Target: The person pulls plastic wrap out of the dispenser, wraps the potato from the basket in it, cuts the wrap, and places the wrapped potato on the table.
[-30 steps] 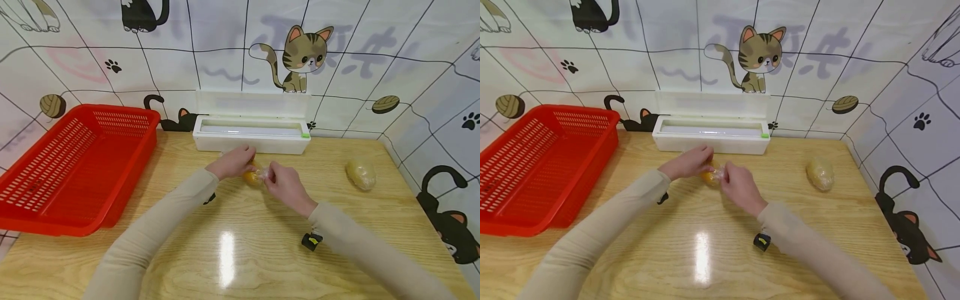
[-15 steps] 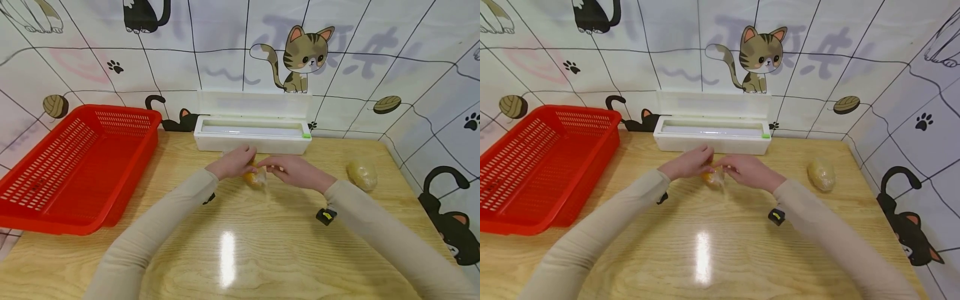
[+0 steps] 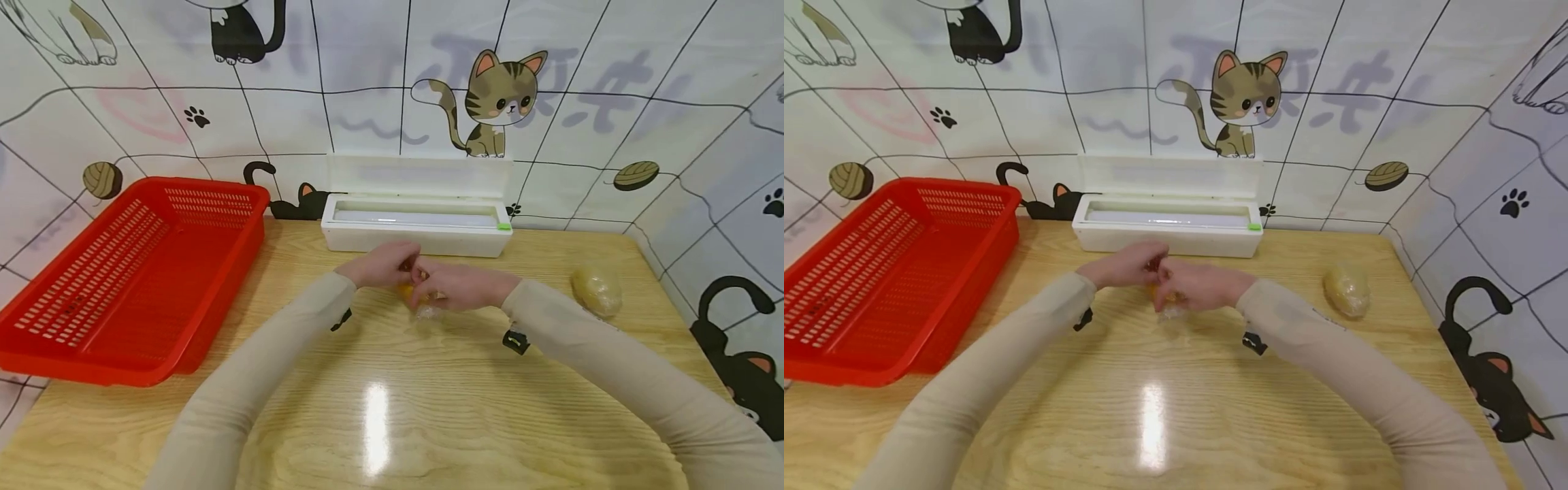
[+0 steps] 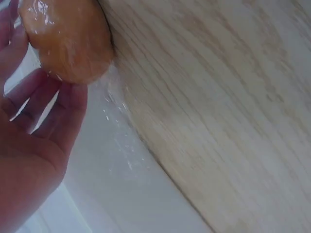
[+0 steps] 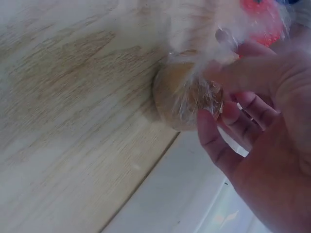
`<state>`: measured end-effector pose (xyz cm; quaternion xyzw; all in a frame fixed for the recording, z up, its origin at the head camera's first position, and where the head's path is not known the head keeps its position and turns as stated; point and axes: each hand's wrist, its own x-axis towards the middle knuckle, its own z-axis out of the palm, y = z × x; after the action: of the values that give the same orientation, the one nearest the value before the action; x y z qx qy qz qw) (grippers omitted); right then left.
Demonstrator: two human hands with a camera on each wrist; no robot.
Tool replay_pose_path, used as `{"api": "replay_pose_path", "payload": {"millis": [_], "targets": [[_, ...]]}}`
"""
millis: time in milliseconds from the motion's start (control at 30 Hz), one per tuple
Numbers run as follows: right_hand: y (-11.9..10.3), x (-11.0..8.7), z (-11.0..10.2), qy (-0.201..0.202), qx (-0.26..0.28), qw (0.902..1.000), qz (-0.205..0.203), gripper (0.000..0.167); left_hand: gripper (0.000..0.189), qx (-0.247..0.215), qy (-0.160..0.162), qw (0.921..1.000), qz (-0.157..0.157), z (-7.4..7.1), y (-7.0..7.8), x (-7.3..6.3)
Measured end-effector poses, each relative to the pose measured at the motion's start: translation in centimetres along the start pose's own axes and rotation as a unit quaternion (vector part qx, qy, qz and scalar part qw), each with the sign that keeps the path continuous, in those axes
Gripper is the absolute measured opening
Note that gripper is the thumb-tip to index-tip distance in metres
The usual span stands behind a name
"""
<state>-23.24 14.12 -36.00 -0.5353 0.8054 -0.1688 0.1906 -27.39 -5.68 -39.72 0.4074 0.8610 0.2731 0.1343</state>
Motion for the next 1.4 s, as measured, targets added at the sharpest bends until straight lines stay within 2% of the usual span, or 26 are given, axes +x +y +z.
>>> {"api": "replay_pose_path", "payload": {"millis": [133,267,333,400,500,600,667,733,800,867,967,1100,1167,1267,1400], "targets": [[-0.1,0.0,-0.1,-0.007,-0.016,0.9998,-0.008,0.037,0.012,-0.051,0.002,0.9985,0.016,-0.2,-0.9,-0.3],[0.0,0.3,0.3,0.017,-0.034,0.999,-0.023,0.013,0.01,-0.11,-0.009,0.9937,0.016,-0.5,-1.0,-0.9],[0.1,0.3,0.6,0.039,-0.039,0.9979,-0.032,0.011,0.012,-0.123,-0.017,0.9923,0.008,-0.8,-0.9,-1.1],[0.1,0.4,1.0,0.062,-0.043,0.9965,-0.037,0.011,0.015,-0.116,-0.022,0.9929,-0.009,-1.2,-0.6,-1.2],[0.1,0.4,1.7,0.095,-0.06,0.993,-0.035,0.01,0.021,-0.072,-0.018,0.9961,-0.048,-1.4,-0.3,-1.1],[0.2,0.4,2.4,0.123,-0.056,0.9907,-0.015,0.007,0.029,-0.026,-0.015,0.9953,-0.092,-1.6,0.1,-1.0],[0.1,0.4,2.9,0.146,-0.029,0.9888,0.007,0.007,0.034,-0.005,-0.021,0.9946,-0.101,-1.6,0.2,-0.9],[0.1,0.4,3.6,0.178,0.017,0.9832,0.035,0.006,0.037,0.006,-0.036,0.9951,-0.092,-1.6,0.3,-0.8],[0.0,0.4,4.2,0.221,0.073,0.9702,0.069,0.007,0.039,0.001,-0.054,0.9955,-0.078,-1.6,0.4,-0.9],[-0.1,0.4,4.9,0.265,0.122,0.9508,0.103,0.007,0.042,-0.018,-0.077,0.9944,-0.07,-1.7,0.5,-0.9],[-0.5,0.4,5.8,0.324,0.196,0.9106,0.166,0.006,0.04,-0.049,-0.109,0.9899,-0.076,-1.8,0.6,-1.0],[-1.1,0.5,6.5,0.372,0.249,0.8607,0.242,0.009,0.037,-0.082,-0.132,0.9831,-0.096,-1.8,0.5,-1.0],[-1.4,0.6,6.7,0.388,0.259,0.8429,0.269,0.009,0.037,-0.1,-0.135,0.9799,-0.108,-1.7,0.5,-0.9],[-1.7,0.7,6.8,0.404,0.256,0.827,0.296,0.009,0.038,-0.113,-0.132,0.9776,-0.119,-1.5,0.4,-0.8],[-2.1,0.8,6.8,0.408,0.244,0.8227,0.311,0.008,0.037,-0.114,-0.12,0.9784,-0.123,-1.2,0.3,-0.8]]}}
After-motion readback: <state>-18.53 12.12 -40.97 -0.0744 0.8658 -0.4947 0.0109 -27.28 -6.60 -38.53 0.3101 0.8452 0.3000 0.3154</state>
